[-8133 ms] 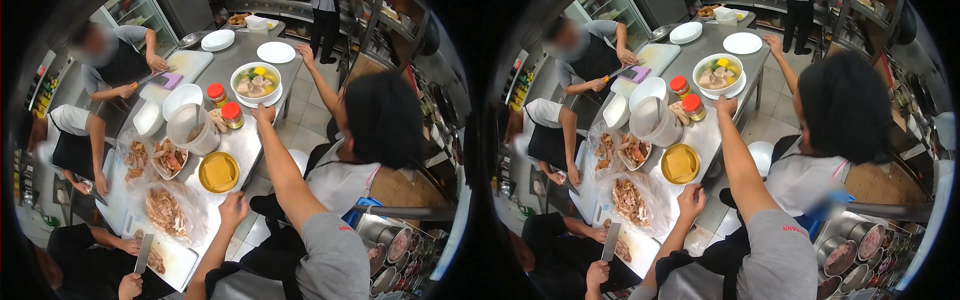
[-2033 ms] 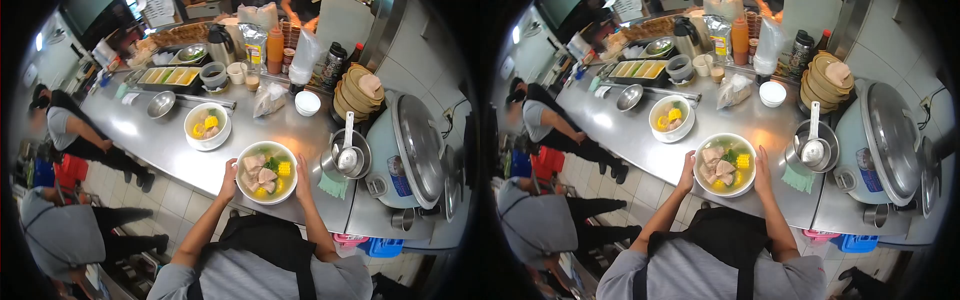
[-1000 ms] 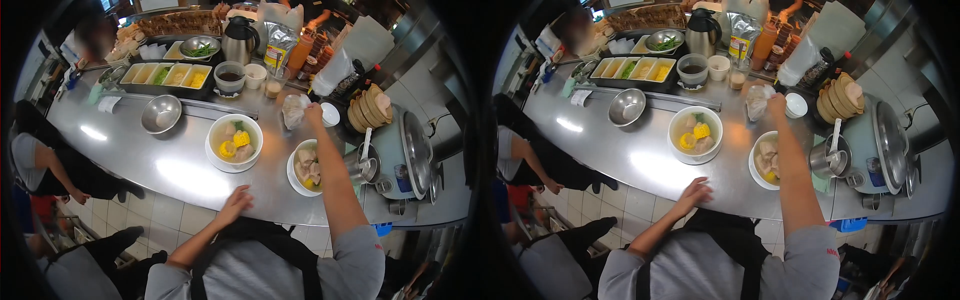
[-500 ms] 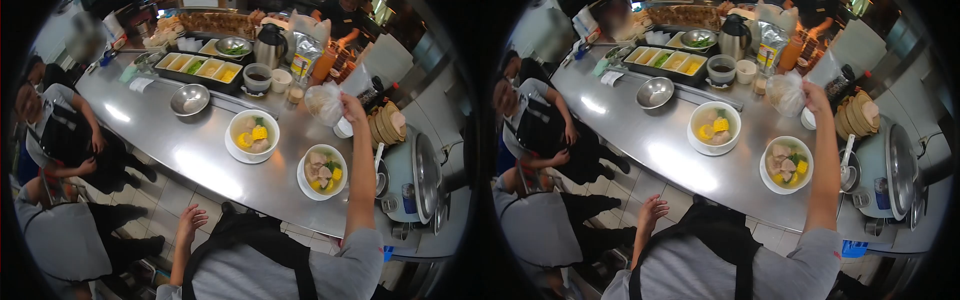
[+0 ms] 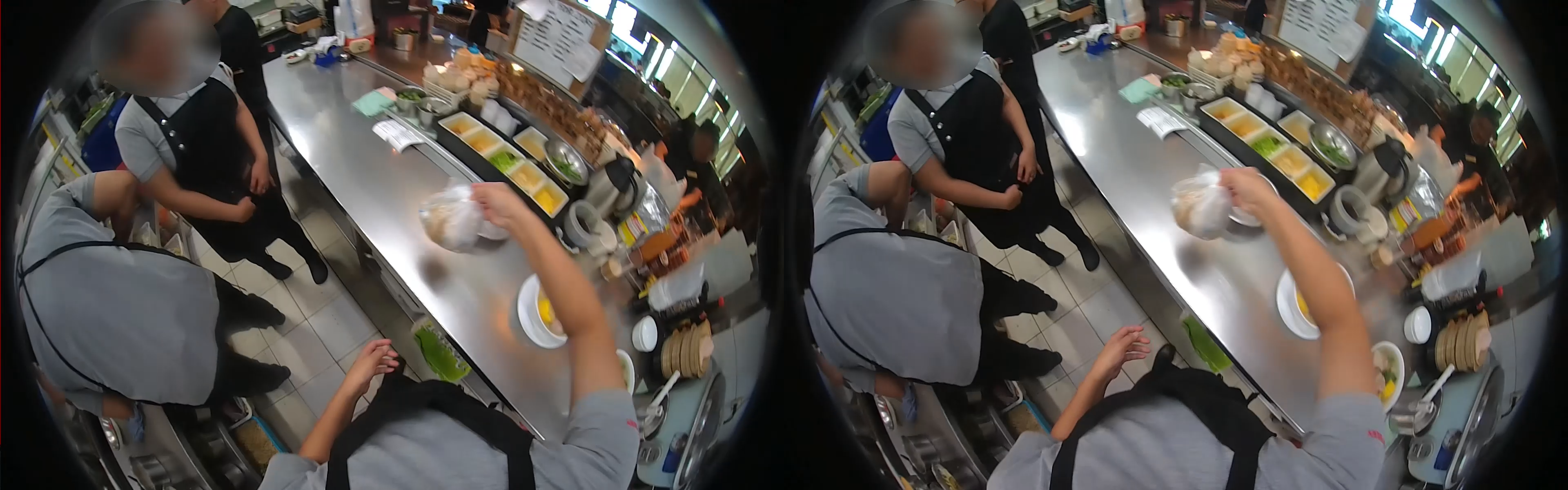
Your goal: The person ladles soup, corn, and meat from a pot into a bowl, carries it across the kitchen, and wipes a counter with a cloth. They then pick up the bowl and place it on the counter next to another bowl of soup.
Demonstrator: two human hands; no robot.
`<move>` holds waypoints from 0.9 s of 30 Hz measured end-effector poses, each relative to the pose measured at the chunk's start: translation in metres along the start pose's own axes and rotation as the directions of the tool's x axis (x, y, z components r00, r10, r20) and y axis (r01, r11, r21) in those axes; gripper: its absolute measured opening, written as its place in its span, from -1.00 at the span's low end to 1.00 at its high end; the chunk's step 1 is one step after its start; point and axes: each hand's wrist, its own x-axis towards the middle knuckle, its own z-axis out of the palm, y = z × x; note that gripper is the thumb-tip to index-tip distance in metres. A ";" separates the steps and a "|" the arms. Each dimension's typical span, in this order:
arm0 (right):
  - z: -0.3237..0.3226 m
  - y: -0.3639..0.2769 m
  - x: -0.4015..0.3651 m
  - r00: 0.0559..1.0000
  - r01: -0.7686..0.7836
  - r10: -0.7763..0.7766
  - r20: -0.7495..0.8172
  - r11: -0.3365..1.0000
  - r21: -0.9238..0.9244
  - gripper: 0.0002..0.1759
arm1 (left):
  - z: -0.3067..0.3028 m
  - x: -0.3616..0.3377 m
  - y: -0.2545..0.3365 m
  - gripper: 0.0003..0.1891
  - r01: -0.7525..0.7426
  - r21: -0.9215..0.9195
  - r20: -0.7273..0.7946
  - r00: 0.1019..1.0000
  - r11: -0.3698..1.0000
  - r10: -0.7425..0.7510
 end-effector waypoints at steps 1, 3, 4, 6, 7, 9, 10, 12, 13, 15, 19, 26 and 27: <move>0.036 0.008 0.032 1.000 0.023 -0.023 0.001 0.999 0.041 -0.87 | -0.017 0.002 0.003 -0.66 -0.034 -0.012 -0.071 0.997 0.999 0.034; 0.093 0.025 0.102 0.995 0.103 -0.103 -0.009 0.993 0.051 -0.78 | -0.049 0.001 0.012 -0.66 -0.081 -0.043 -0.158 0.985 0.996 0.073; 0.114 0.041 0.146 0.964 0.252 -0.262 -0.048 0.956 -0.150 -0.76 | -0.063 0.000 0.015 -0.66 -0.103 -0.065 -0.237 0.968 0.993 0.084; 0.151 0.032 0.155 0.988 0.148 -0.148 0.034 0.989 0.008 -0.56 | -0.091 0.004 0.017 -0.66 -0.118 -0.061 -0.301 0.949 0.991 0.094; 0.166 0.022 0.138 0.993 0.098 -0.100 0.066 0.995 0.032 -0.56 | -0.101 0.004 0.014 -0.65 -0.116 -0.053 -0.354 0.931 0.992 0.090; 0.178 0.033 0.131 0.969 0.140 -0.130 0.212 0.990 -0.034 -0.64 | -0.113 0.012 0.011 -0.64 -0.093 -0.050 -0.364 0.929 0.994 0.068; 0.177 0.032 0.106 0.939 0.150 -0.114 0.324 0.985 -0.089 -0.66 | -0.114 0.019 0.013 -0.64 -0.102 -0.049 -0.366 0.927 0.994 0.077; 0.161 0.065 0.055 0.828 0.237 -0.148 0.541 0.967 -0.098 -0.63 | -0.102 0.032 0.020 -0.64 -0.089 -0.016 -0.290 0.954 0.996 0.080; 0.142 0.089 0.027 0.671 0.283 -0.198 0.714 0.959 0.001 -0.65 | -0.091 0.042 0.024 -0.64 -0.105 0.006 -0.224 0.969 0.994 0.103; 0.100 0.098 -0.064 0.699 0.014 0.180 0.692 0.964 -0.265 -0.61 | -0.057 0.058 0.041 -0.63 -0.079 0.092 -0.065 0.994 0.993 0.085; -0.016 0.150 -0.222 0.870 -0.301 0.452 0.199 0.805 -0.511 -0.57 | 0.019 0.079 0.056 -0.59 -0.067 0.228 0.344 0.939 0.971 -0.016; -0.140 0.214 -0.462 0.423 -0.401 0.484 -0.766 0.858 0.321 -0.65 | 0.142 0.116 0.017 -0.19 -0.089 0.450 0.577 0.788 0.888 -0.214; -0.146 0.225 -0.473 0.363 -0.276 0.443 -0.820 0.891 0.360 -0.61 | 0.147 0.138 -0.001 -0.21 -0.087 0.359 0.568 0.811 0.929 -0.143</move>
